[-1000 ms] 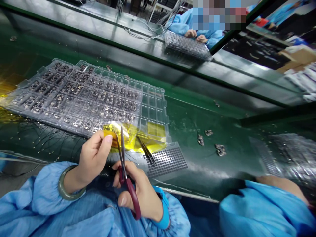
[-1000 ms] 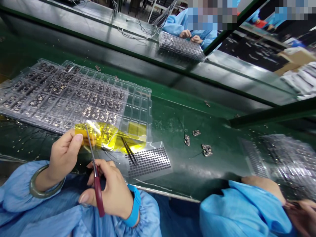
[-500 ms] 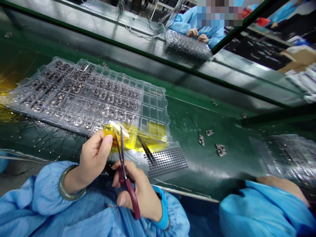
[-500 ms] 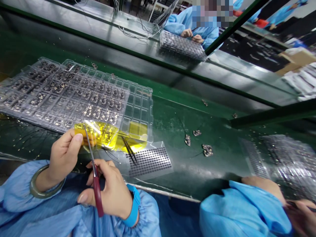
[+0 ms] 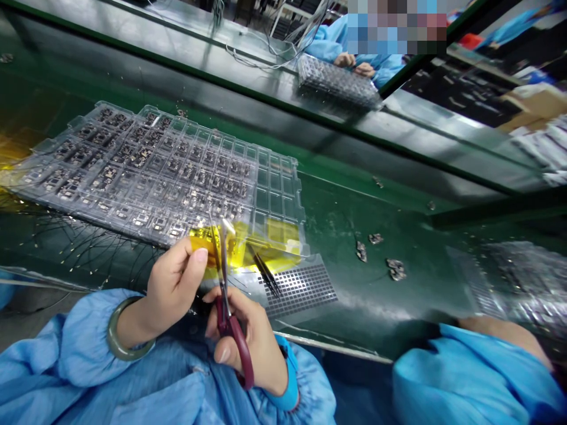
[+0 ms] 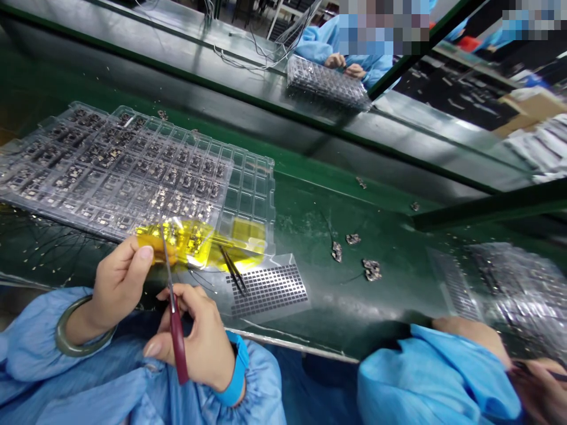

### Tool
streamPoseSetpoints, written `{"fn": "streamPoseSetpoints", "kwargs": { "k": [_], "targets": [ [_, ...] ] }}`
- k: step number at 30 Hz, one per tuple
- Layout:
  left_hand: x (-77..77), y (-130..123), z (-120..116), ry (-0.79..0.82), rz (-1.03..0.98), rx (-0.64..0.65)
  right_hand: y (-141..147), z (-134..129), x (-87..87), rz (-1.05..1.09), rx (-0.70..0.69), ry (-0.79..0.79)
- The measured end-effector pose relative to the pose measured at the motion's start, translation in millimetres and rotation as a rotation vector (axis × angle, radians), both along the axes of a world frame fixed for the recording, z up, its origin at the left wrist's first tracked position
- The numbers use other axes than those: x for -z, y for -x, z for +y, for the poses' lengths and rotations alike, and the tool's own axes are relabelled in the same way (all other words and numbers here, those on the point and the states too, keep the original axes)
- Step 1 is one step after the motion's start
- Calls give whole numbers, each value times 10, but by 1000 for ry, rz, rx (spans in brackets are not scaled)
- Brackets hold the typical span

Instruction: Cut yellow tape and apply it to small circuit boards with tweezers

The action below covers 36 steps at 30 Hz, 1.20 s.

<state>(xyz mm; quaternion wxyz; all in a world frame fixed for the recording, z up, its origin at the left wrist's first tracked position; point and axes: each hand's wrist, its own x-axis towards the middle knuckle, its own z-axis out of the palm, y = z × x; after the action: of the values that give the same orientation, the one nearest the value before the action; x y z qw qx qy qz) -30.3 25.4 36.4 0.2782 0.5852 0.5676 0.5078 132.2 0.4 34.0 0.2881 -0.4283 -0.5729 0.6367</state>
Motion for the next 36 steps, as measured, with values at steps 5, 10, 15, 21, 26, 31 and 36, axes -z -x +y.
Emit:
{"fn": "streamPoseSetpoints", "kwargs": {
  "k": [5, 10, 15, 21, 26, 31, 36],
  "targets": [
    [-7, 2, -12, -40, -19, 18, 14, 30, -24, -23, 1, 3],
    [13, 0, -27, -19, -45, 53, 22, 39, -34, -14, 21, -5],
    [47, -31, -41, 28, -70, 77, 63, 51, -27, 16, 66, 12],
    [68, -53, -57, 70, -89, 87, 49, 36, 14, 32, 102, 0],
    [81, -52, -89, 14, -118, 243, 1, 49, -2, 46, 71, -46],
    [86, -62, -93, -11, -139, 262, -51, 50, -23, 28, 103, -10],
    [76, -82, -83, 26, -118, 312, -70, 63, 8, 56, 105, -30]
  ]
}}
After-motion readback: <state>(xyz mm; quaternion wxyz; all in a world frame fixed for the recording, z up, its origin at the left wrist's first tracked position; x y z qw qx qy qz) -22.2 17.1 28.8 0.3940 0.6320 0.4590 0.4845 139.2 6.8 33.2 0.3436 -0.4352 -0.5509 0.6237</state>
